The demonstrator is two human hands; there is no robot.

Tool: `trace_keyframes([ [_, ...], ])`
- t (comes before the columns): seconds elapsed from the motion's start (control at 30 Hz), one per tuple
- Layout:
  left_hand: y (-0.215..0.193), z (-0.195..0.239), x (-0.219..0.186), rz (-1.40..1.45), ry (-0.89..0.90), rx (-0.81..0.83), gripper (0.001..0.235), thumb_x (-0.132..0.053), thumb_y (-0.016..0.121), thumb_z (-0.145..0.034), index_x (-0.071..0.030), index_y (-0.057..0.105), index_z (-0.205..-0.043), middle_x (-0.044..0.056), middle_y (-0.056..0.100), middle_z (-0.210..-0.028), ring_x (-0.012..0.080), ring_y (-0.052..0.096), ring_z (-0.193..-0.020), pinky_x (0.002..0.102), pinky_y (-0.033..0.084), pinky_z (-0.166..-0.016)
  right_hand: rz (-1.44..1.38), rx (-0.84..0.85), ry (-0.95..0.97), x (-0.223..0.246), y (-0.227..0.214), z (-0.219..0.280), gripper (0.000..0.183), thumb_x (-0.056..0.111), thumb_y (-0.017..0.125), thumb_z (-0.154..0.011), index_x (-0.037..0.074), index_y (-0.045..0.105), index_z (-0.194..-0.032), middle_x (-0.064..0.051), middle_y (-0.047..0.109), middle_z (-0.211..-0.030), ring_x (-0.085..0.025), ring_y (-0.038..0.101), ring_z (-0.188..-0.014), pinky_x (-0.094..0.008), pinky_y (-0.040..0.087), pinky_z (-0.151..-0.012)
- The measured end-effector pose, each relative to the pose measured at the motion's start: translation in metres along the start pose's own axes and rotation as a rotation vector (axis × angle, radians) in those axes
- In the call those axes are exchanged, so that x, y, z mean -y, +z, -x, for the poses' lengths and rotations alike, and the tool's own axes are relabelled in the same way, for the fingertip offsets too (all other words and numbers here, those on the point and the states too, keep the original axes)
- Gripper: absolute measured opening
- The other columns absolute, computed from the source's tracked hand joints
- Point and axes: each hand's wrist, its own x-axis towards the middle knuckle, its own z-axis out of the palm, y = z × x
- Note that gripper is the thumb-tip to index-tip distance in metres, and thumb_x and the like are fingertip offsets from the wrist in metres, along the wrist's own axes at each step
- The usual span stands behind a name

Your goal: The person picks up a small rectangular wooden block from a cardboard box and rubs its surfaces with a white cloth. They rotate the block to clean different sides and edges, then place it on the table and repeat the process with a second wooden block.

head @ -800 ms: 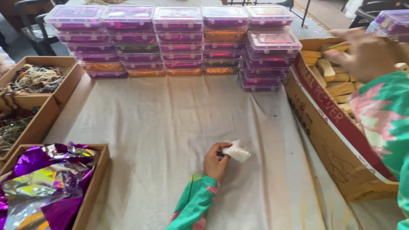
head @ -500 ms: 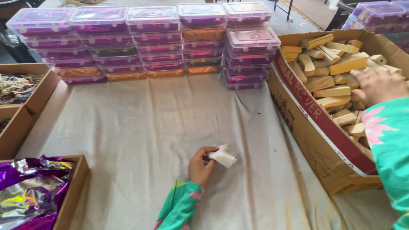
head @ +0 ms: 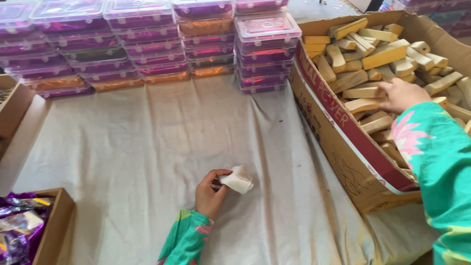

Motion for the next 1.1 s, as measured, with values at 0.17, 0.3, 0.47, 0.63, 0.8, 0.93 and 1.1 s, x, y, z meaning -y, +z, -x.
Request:
trace_keyframes([
  [0.17,0.001,0.003,-0.006,0.011,-0.015,0.016,0.029,-0.001,0.072,-0.082,-0.011,0.075,-0.11,0.002,0.073,-0.085,0.0102,0.063,-0.067,0.026,0.053,-0.062,-0.003,0.105,0.221,0.046,-0.052,0.04,0.036,0.048,0.067,-0.098,0.027,0.077,-0.126,-0.007,0.074,-0.131,-0.027,0.071,-0.122,-0.044,0.059,-0.104],
  [0.3,0.0,0.004,-0.003,0.046,0.013,0.059,0.031,0.0,0.071,-0.082,-0.011,0.074,-0.111,0.001,0.073,-0.085,0.0092,0.064,-0.069,0.025,0.054,-0.063,-0.091,-0.363,-0.119,0.025,-0.013,0.0,0.079,0.053,0.072,-0.081,0.019,0.057,-0.15,-0.019,0.041,-0.164,-0.04,0.05,-0.129,-0.054,0.046,-0.095],
  [0.47,-0.001,0.007,-0.011,0.01,0.011,0.058,0.03,-0.002,0.072,-0.082,-0.011,0.074,-0.11,0.001,0.074,-0.086,0.0097,0.064,-0.069,0.025,0.054,-0.063,-0.123,0.078,-0.104,0.025,-0.004,-0.001,0.083,0.067,0.078,-0.074,0.022,0.061,-0.14,-0.018,0.046,-0.155,-0.037,0.047,-0.139,-0.051,0.043,-0.113],
  [0.63,0.0,0.006,-0.01,-0.024,0.023,0.072,0.031,-0.002,0.072,-0.081,-0.012,0.075,-0.11,0.001,0.076,-0.087,0.0102,0.066,-0.068,0.026,0.055,-0.063,-0.118,0.107,0.02,0.035,-0.013,0.002,0.09,0.069,0.074,-0.076,0.015,0.059,-0.147,-0.018,0.065,-0.138,-0.039,0.06,-0.129,-0.048,0.049,-0.111],
  [0.8,0.001,0.005,-0.008,-0.035,0.009,0.077,0.03,-0.002,0.072,-0.08,-0.012,0.075,-0.109,0.0,0.076,-0.089,0.0102,0.065,-0.067,0.026,0.054,-0.061,-0.223,0.222,0.01,0.029,-0.02,0.006,0.076,0.068,0.076,-0.079,0.014,0.071,-0.132,-0.016,0.076,-0.124,-0.033,0.073,-0.115,-0.044,0.058,-0.103],
  [0.93,0.003,0.007,-0.009,-0.033,-0.001,0.08,0.031,-0.002,0.072,-0.08,-0.012,0.075,-0.109,0.001,0.076,-0.089,0.01,0.065,-0.067,0.026,0.054,-0.061,-0.18,0.119,-0.044,0.047,-0.035,0.019,0.069,0.057,0.08,-0.072,0.018,0.067,-0.127,-0.009,0.075,-0.125,-0.028,0.072,-0.115,-0.044,0.058,-0.099],
  [1.1,0.004,0.008,-0.006,-0.021,0.035,0.125,0.033,0.002,0.069,-0.078,-0.012,0.075,-0.107,0.001,0.076,-0.088,0.0093,0.066,-0.069,0.025,0.054,-0.063,0.187,-0.099,-0.044,0.094,-0.098,0.055,0.058,0.037,0.076,-0.085,0.014,0.058,-0.135,-0.01,0.071,-0.118,-0.028,0.073,-0.104,-0.044,0.06,-0.087],
])
